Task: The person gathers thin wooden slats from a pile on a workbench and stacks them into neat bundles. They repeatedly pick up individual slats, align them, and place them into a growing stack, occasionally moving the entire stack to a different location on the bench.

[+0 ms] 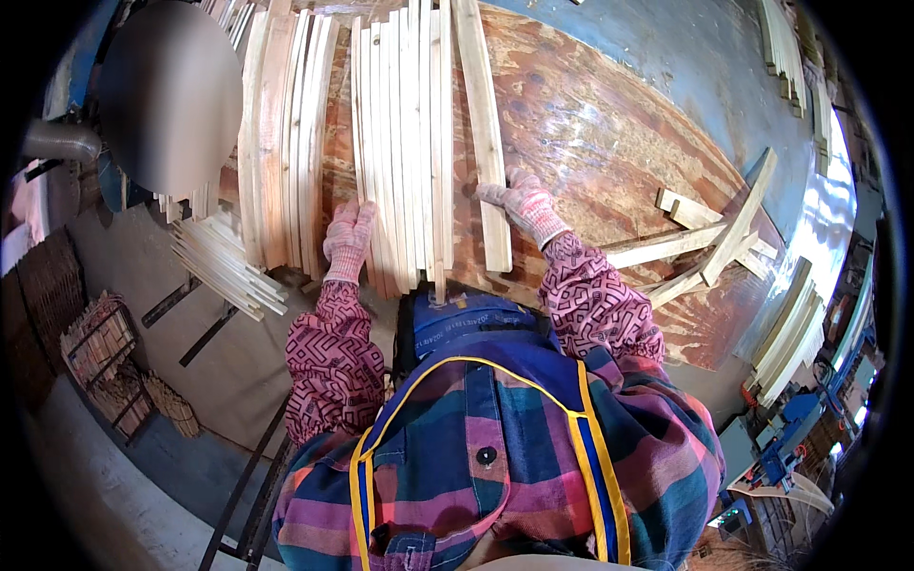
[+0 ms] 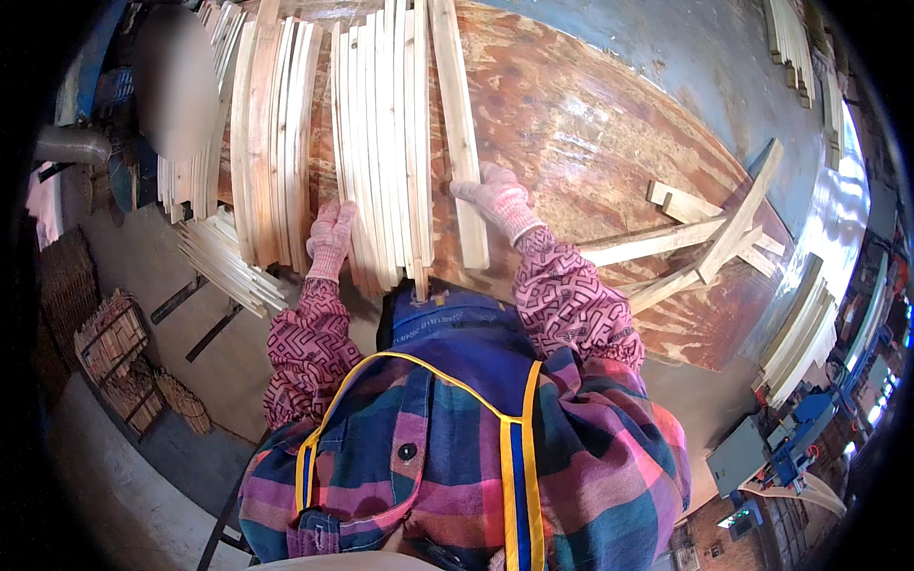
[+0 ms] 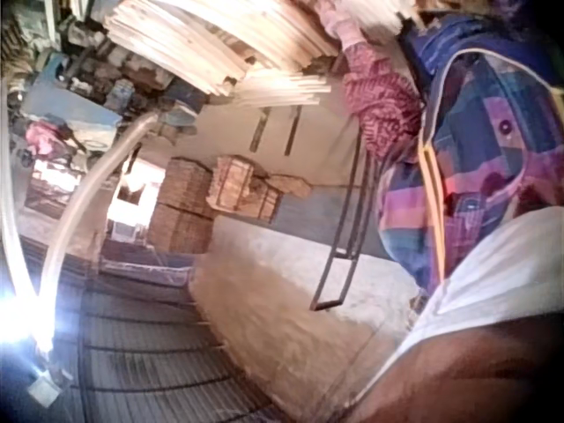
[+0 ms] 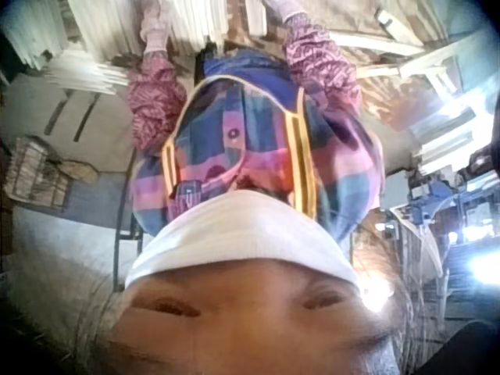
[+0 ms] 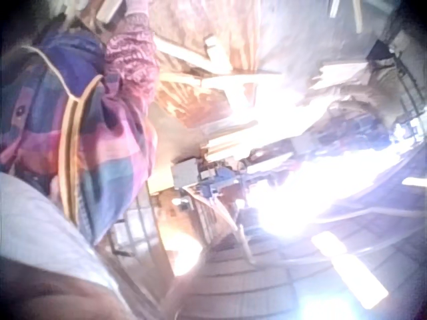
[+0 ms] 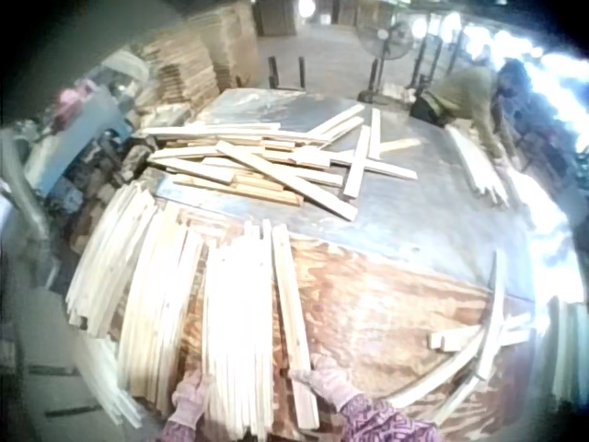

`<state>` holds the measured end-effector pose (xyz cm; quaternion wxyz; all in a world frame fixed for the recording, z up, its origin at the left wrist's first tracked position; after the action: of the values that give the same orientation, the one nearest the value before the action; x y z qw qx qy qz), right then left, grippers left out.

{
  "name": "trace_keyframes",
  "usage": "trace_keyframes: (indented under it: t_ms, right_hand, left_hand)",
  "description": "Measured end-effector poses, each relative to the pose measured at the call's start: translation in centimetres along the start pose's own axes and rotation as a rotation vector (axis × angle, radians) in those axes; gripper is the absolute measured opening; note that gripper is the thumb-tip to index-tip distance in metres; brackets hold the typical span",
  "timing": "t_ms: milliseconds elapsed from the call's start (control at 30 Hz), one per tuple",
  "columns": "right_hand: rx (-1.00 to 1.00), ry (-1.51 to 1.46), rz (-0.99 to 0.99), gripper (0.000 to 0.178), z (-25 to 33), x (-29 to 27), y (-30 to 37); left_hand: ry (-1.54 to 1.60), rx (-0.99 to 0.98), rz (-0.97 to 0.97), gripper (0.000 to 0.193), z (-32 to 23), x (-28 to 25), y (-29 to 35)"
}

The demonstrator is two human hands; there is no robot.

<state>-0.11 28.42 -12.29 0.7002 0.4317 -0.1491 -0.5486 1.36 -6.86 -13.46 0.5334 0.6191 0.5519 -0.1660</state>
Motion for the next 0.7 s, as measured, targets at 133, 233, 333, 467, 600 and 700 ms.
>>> trace_keyframes:
  t_ms: [133, 233, 333, 467, 600, 700]
  right_hand:
    - [-0.088, 0.548, 0.167, 0.072, 4.0, 1.4, 2.0]
    - [-0.188, 0.695, 0.304, 0.075, 5.8, 3.0, 3.1]
    - [-0.648, 0.899, 0.085, 0.055, 12.5, -4.7, -4.9]
    - [-0.526, 0.585, -0.842, 0.050, 20.6, -23.3, -13.5]
    - [-0.320, 0.826, -1.062, 0.043, 22.8, -29.1, -18.1]
    - [-0.059, 0.742, -0.645, 0.044, 23.2, -27.6, -17.3]
  left_hand:
    - [0.194, 0.026, -0.071, 0.059, -5.3, -2.4, 0.8]
    - [0.393, 0.077, -0.156, 0.063, -5.6, -1.5, 0.6]
    - [0.253, 0.070, -0.224, 0.066, -5.1, -0.9, 0.5]
    - [0.115, -0.014, -0.324, 0.065, -3.3, 0.4, -0.2]
    - [-0.003, -0.032, -0.317, 0.067, -3.7, 0.0, 0.2]
    - [0.071, -0.027, -0.273, 0.065, -4.8, -1.3, 0.1]
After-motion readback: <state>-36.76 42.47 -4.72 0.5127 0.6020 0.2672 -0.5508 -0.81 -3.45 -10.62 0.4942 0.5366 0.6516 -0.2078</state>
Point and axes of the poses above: each hand's wrist, its own y-axis away from the middle knuckle, its own x-axis out of the palm, z = x × y, the point moved 8 cm from there along -y, towards the middle knuckle, and after that the axes turned 3 degrees about -z, right-handed, at the moved point
